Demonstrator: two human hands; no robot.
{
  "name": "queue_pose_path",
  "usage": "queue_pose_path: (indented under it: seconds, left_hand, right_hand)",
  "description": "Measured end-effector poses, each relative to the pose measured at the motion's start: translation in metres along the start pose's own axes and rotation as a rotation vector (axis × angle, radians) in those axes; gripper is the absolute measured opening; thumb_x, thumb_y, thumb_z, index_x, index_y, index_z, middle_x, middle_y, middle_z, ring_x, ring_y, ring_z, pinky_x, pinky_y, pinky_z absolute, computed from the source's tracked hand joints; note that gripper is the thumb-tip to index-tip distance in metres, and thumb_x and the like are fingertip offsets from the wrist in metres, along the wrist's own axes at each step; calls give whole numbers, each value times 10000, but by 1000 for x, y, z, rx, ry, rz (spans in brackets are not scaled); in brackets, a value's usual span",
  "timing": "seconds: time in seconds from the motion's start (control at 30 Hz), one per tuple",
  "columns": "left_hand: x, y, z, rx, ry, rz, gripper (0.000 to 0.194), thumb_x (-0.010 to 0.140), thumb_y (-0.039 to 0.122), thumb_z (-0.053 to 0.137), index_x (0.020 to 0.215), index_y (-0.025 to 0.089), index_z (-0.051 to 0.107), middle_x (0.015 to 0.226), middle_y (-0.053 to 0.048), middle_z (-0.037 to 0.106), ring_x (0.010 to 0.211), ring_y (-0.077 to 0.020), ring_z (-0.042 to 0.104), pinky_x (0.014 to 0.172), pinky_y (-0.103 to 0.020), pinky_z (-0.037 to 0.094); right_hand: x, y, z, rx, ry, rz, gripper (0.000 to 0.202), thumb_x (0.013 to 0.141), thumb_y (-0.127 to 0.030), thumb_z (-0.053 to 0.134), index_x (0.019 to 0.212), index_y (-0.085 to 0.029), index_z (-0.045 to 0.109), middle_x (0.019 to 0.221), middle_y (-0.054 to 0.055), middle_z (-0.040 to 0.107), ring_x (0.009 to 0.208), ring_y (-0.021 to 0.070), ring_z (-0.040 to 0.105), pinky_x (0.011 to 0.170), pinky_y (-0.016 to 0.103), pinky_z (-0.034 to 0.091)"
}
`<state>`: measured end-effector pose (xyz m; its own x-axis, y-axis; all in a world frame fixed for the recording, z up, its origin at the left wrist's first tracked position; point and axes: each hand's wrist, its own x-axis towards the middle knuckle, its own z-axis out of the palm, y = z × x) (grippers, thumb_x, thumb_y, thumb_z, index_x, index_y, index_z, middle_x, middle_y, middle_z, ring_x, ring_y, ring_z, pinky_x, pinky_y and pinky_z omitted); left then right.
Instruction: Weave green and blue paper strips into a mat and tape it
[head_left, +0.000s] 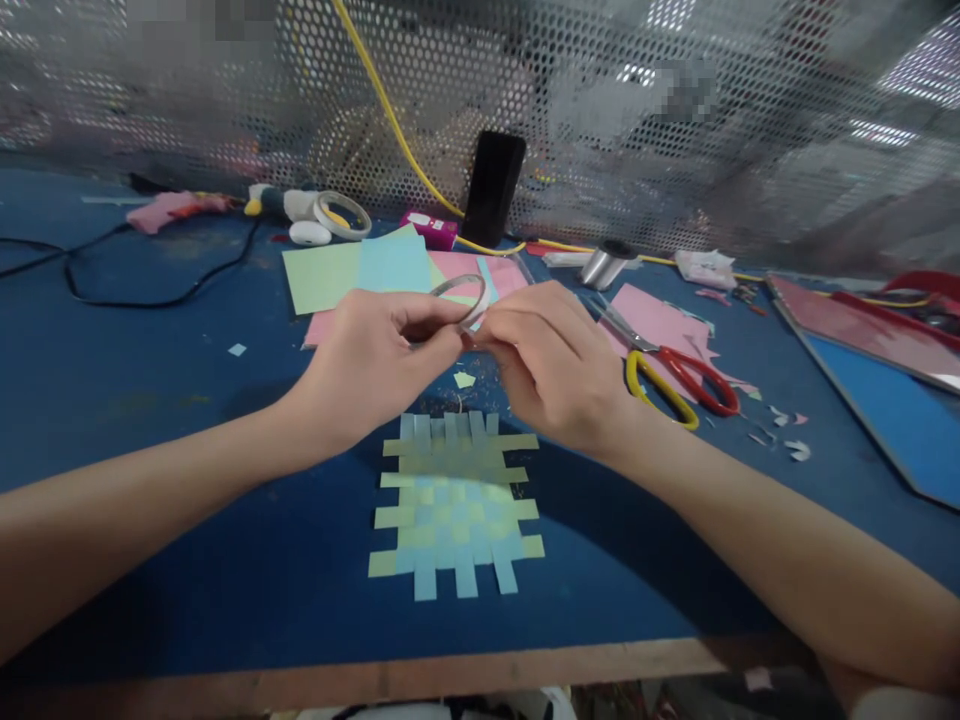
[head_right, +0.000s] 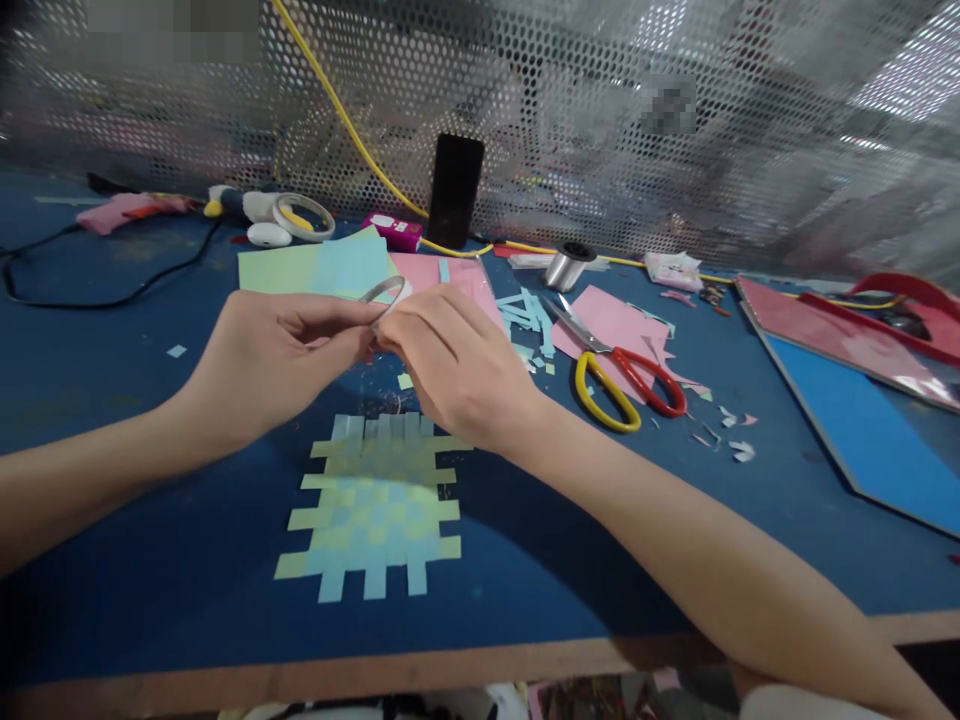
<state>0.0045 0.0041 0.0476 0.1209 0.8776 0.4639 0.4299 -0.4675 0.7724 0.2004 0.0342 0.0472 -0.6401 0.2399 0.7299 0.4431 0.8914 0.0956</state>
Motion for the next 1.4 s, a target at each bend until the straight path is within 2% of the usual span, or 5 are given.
queue_pose_path:
  seconds: [0.2,0.33,0.43,0.67,1.4]
  left_hand:
    - [20,-34,-15,204,44,-14,289,953,333,585,1053,179,807,932,-51,803,840,-232,736,730,-326,592]
    - [37,-59,-36,768,-170,168,342,983,326,491,1139,153,741,1037,-130,765,1014,-343,708,895,-486,565]
    - [23,-31,-38,825,-175,243,383,1000,326,439,1252,145,665,1210,-145,691,1201,-380,625,1030,-548,487]
    - [-60,19,1,688,-344,558,253,949,235,478,938,185,726,809,-90,596,724,-246,497,622,-413,424]
    - [-71,-9,11,697,-427,436,258,891,279,490,996,215,717,937,-131,525,839,-319,428,673,-476,428]
  right_hand:
    - [3,-8,-6,7,-18,-42,173,1033,-140,488,984,-238,622,956,72,708,953,236,670,854,411,569]
    - [16,-5,-32,199,-307,258,131,1017,-187,563,932,-234,651,916,12,723,839,183,682,739,341,545]
    - [21,9,-49,395,-608,398,89,990,-237,605,920,-232,659,825,-6,716,684,142,638,579,276,484]
    - [10,25,-45,460,-964,377,179,797,-87,637,862,-254,629,780,-14,710,599,147,604,490,292,441]
    - [-1,22,-12,364,-1039,368,156,719,-101,623,749,-254,618,693,-11,684,556,155,540,494,336,341]
